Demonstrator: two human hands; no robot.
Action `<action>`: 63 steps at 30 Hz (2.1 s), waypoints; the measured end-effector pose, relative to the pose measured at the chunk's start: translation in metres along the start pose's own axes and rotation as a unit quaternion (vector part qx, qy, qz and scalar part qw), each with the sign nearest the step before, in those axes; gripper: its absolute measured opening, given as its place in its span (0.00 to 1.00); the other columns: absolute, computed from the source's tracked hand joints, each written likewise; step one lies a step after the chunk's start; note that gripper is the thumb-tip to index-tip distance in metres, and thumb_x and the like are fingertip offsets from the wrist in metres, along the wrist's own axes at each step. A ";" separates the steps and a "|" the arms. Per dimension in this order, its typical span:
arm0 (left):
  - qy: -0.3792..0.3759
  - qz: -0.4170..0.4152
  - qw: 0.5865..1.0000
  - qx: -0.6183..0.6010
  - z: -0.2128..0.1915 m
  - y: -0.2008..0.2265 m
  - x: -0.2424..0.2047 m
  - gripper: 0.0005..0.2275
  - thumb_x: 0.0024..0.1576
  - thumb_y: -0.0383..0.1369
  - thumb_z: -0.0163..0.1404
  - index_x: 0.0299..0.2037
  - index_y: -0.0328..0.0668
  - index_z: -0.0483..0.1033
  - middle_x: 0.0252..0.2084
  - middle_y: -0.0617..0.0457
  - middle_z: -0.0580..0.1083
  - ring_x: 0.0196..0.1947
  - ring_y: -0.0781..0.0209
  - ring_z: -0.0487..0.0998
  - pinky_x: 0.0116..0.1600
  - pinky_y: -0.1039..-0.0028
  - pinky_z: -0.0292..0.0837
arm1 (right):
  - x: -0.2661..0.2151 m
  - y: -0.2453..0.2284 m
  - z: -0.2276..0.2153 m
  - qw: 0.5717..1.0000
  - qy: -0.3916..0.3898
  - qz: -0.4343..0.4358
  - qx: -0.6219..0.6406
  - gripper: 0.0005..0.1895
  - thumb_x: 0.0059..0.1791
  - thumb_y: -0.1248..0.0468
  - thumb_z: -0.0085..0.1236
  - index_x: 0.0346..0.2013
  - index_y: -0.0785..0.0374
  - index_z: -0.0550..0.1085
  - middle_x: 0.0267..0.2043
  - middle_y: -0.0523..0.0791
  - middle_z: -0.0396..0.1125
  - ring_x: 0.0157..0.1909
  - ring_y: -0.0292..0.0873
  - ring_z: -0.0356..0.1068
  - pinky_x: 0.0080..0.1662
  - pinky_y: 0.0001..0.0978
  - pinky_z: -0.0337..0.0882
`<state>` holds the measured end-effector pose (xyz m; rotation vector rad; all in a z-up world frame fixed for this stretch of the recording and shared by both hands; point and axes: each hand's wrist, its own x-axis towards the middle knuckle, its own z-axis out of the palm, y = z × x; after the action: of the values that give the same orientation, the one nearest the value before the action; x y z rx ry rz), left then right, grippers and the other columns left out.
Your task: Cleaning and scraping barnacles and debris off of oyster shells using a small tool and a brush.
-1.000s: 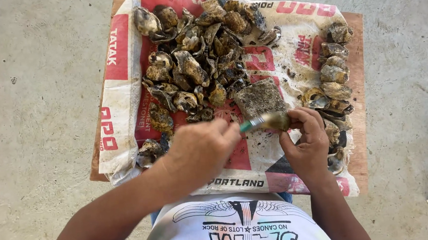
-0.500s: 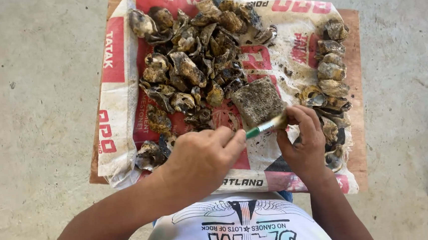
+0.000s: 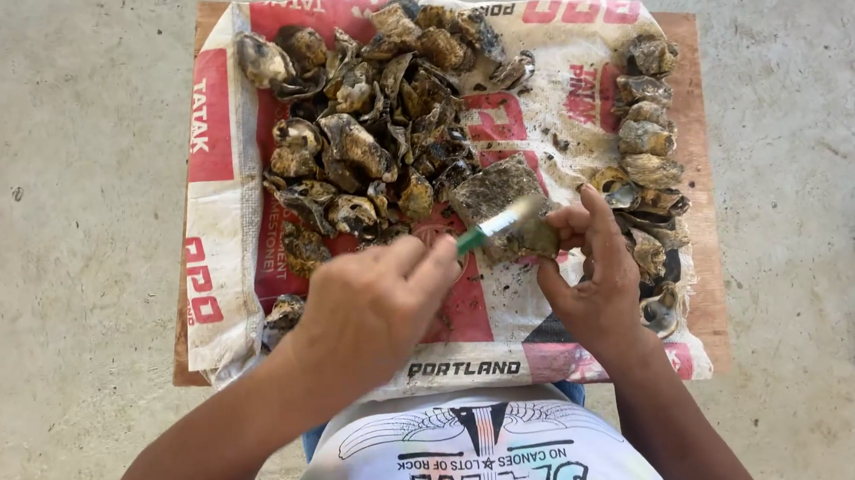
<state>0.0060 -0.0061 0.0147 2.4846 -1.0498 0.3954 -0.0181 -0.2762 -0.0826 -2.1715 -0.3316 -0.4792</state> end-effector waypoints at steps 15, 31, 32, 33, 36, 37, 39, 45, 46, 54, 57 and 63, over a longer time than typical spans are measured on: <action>-0.051 -0.011 0.999 -0.003 0.009 -0.009 0.000 0.11 0.61 0.33 0.53 0.48 0.33 0.77 0.27 0.52 0.72 0.21 0.62 0.75 0.21 0.71 0.70 | 0.009 -0.007 -0.005 0.998 -0.024 0.027 0.045 0.37 0.47 0.78 0.60 0.70 0.67 0.60 0.59 0.51 0.66 0.53 0.41 0.73 0.53 0.30 0.78; -0.056 -0.020 0.998 -0.014 0.017 0.010 -0.009 0.11 0.63 0.30 0.51 0.50 0.28 0.78 0.26 0.52 0.73 0.19 0.66 0.74 0.18 0.74 0.69 | 0.009 -0.005 -0.017 0.976 -0.046 0.173 0.120 0.18 0.50 0.76 0.58 0.55 0.76 0.73 0.62 0.52 0.63 0.55 0.42 0.74 0.54 0.27 0.79; -0.081 -0.009 0.997 -0.010 0.019 0.011 -0.009 0.11 0.63 0.30 0.51 0.50 0.28 0.78 0.25 0.52 0.73 0.18 0.66 0.73 0.16 0.75 0.68 | 0.010 -0.005 -0.018 0.978 -0.051 0.176 0.104 0.18 0.50 0.75 0.59 0.55 0.75 0.73 0.61 0.51 0.64 0.53 0.41 0.74 0.52 0.27 0.79; -0.107 0.002 0.994 -0.007 0.022 0.012 -0.010 0.11 0.63 0.29 0.50 0.50 0.28 0.78 0.25 0.52 0.73 0.17 0.67 0.73 0.15 0.75 0.68 | 0.011 -0.006 -0.018 0.978 -0.057 0.178 0.087 0.18 0.49 0.74 0.60 0.54 0.75 0.74 0.60 0.51 0.65 0.51 0.40 0.75 0.50 0.26 0.79; -0.083 -0.018 0.996 0.038 0.019 0.008 -0.011 0.12 0.60 0.29 0.50 0.51 0.29 0.77 0.26 0.51 0.73 0.20 0.64 0.74 0.19 0.73 0.70 | 0.011 -0.007 -0.020 0.981 -0.065 0.175 0.047 0.17 0.49 0.72 0.62 0.53 0.74 0.75 0.58 0.50 0.67 0.48 0.39 0.76 0.46 0.25 0.79; -0.081 -0.016 0.996 0.039 0.014 0.010 -0.009 0.12 0.60 0.29 0.50 0.51 0.29 0.77 0.26 0.51 0.73 0.20 0.64 0.74 0.19 0.73 0.70 | 0.014 -0.006 -0.020 0.982 -0.064 0.173 0.046 0.17 0.49 0.72 0.62 0.53 0.74 0.75 0.58 0.50 0.67 0.48 0.39 0.76 0.46 0.25 0.79; -0.049 0.001 0.999 0.012 0.005 0.012 -0.004 0.13 0.60 0.28 0.50 0.53 0.29 0.77 0.28 0.52 0.73 0.22 0.64 0.75 0.22 0.72 0.70 | 0.013 -0.006 -0.021 0.982 -0.055 0.169 0.059 0.17 0.49 0.72 0.63 0.53 0.74 0.75 0.57 0.50 0.68 0.48 0.39 0.75 0.46 0.25 0.79; -0.076 -0.020 0.996 0.046 0.017 0.006 -0.012 0.15 0.57 0.29 0.50 0.52 0.28 0.77 0.28 0.50 0.73 0.22 0.60 0.76 0.22 0.71 0.71 | 0.014 -0.005 -0.026 0.985 -0.066 0.151 0.057 0.17 0.48 0.73 0.60 0.52 0.74 0.75 0.56 0.50 0.68 0.48 0.40 0.76 0.48 0.26 0.80; -0.073 -0.010 0.996 0.044 0.011 0.005 -0.008 0.15 0.57 0.29 0.50 0.52 0.28 0.77 0.28 0.50 0.73 0.22 0.60 0.76 0.22 0.71 0.71 | 0.017 0.000 -0.031 0.986 -0.056 0.151 0.052 0.17 0.48 0.73 0.60 0.52 0.74 0.75 0.56 0.50 0.68 0.48 0.40 0.76 0.48 0.26 0.80; 0.036 -0.098 0.993 -0.060 -0.003 0.004 -0.026 0.11 0.58 0.31 0.57 0.49 0.34 0.80 0.32 0.51 0.77 0.22 0.60 0.77 0.24 0.70 0.72 | 0.048 0.038 -0.117 0.982 0.023 0.186 0.013 0.11 0.52 0.75 0.56 0.50 0.68 0.78 0.52 0.52 0.74 0.50 0.40 0.77 0.51 0.28 0.79; 0.049 -0.145 0.985 -0.079 0.002 0.004 -0.033 0.11 0.57 0.31 0.58 0.48 0.38 0.81 0.32 0.51 0.78 0.21 0.59 0.78 0.24 0.69 0.73 | 0.078 0.060 -0.142 0.981 0.054 0.185 0.000 0.12 0.53 0.75 0.59 0.51 0.70 0.77 0.47 0.52 0.75 0.46 0.39 0.77 0.47 0.25 0.77; 0.041 -0.156 0.980 -0.114 0.011 0.006 -0.034 0.11 0.56 0.32 0.58 0.47 0.38 0.81 0.33 0.50 0.79 0.23 0.58 0.79 0.25 0.69 0.73 | 0.133 0.130 -0.125 0.964 0.019 0.264 -0.036 0.11 0.53 0.71 0.62 0.50 0.67 0.78 0.42 0.49 0.76 0.37 0.38 0.75 0.34 0.24 0.75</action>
<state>-0.0205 0.0059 -0.0076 2.3505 -0.6194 0.2621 0.1244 -0.4450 -0.0448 -2.2032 0.2907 -0.2313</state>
